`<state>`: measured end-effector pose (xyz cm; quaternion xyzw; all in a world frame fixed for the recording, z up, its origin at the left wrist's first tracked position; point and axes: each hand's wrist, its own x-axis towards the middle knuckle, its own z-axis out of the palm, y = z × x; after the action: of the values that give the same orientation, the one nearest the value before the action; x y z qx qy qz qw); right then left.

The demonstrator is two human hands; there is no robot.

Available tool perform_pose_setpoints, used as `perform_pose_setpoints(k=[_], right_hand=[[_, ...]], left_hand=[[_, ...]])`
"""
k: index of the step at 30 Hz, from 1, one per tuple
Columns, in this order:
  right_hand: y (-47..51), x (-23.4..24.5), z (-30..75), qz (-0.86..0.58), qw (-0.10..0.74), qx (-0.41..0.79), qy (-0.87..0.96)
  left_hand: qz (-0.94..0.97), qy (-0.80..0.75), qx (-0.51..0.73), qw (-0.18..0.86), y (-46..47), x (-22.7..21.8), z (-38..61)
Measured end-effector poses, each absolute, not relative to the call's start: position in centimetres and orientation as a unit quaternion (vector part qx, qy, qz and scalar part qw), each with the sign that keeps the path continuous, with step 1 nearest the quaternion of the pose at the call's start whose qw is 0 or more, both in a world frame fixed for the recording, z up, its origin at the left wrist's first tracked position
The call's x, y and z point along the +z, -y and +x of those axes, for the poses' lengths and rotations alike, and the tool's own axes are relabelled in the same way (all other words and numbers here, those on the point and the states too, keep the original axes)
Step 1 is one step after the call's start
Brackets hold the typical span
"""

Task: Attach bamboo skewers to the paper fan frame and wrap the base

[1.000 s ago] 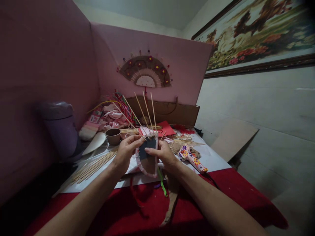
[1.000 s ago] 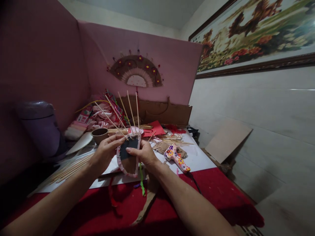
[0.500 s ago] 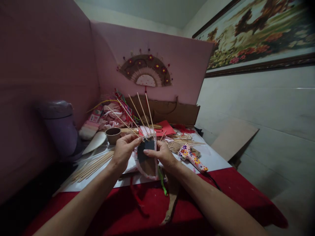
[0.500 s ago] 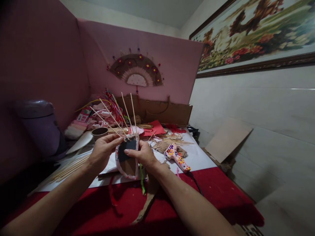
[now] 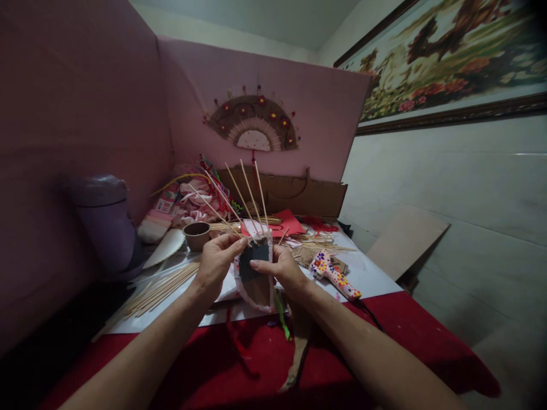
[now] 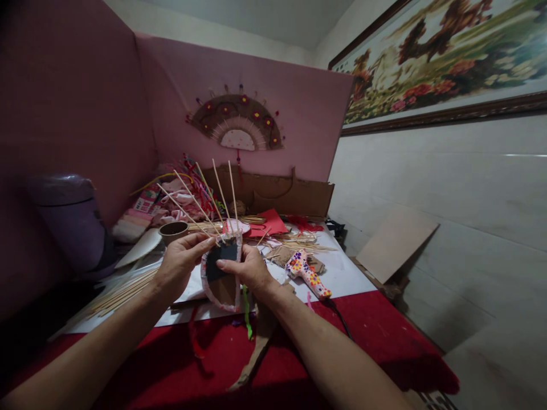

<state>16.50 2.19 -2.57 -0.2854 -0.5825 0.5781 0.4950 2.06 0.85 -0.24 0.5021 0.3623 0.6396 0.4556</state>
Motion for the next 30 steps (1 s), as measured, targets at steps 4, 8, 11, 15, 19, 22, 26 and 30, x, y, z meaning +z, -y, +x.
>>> perform_pose_setpoints(k=[4, 8, 11, 15, 19, 22, 26, 30], right_hand=[[-2.2, -2.6, 16.5, -0.285, 0.509, 0.572, 0.576], [-2.5, -2.7, 16.6, -0.268, 0.537, 0.575, 0.557], [-2.7, -2.7, 16.6, -0.282, 0.550, 0.569, 0.542], [-2.9, -2.8, 16.7, -0.323, 0.551, 0.530, 0.558], [-2.9, -3.1, 16.7, -0.367, 0.543, 0.460, 0.599], [-3.0, -3.1, 16.8, -0.417, 0.596, 0.329, 0.602], [-3.6, -1.2, 18.1, -0.443, 0.626, 0.232, 0.598], [-4.2, 1.6, 22.0, -0.502, 0.533, 0.180, 0.657]], left_hand=[[0.482, -0.363, 0.631, 0.489, -0.8, -0.3, 2.1], [0.488, -0.382, 0.593, 0.514, -0.5, -0.3, 2.0], [0.521, -0.367, 0.558, 0.531, -0.3, -0.4, 2.1], [0.541, -0.347, 0.536, 0.547, -0.1, -0.9, 2.5], [0.525, -0.361, 0.562, 0.527, -0.2, -1.0, 2.6], [0.492, -0.367, 0.602, 0.512, -0.4, -0.6, 2.4], [0.434, -0.366, 0.632, 0.527, -0.5, 0.0, 2.1], [0.416, -0.379, 0.626, 0.539, -0.5, 0.2, 2.0]])
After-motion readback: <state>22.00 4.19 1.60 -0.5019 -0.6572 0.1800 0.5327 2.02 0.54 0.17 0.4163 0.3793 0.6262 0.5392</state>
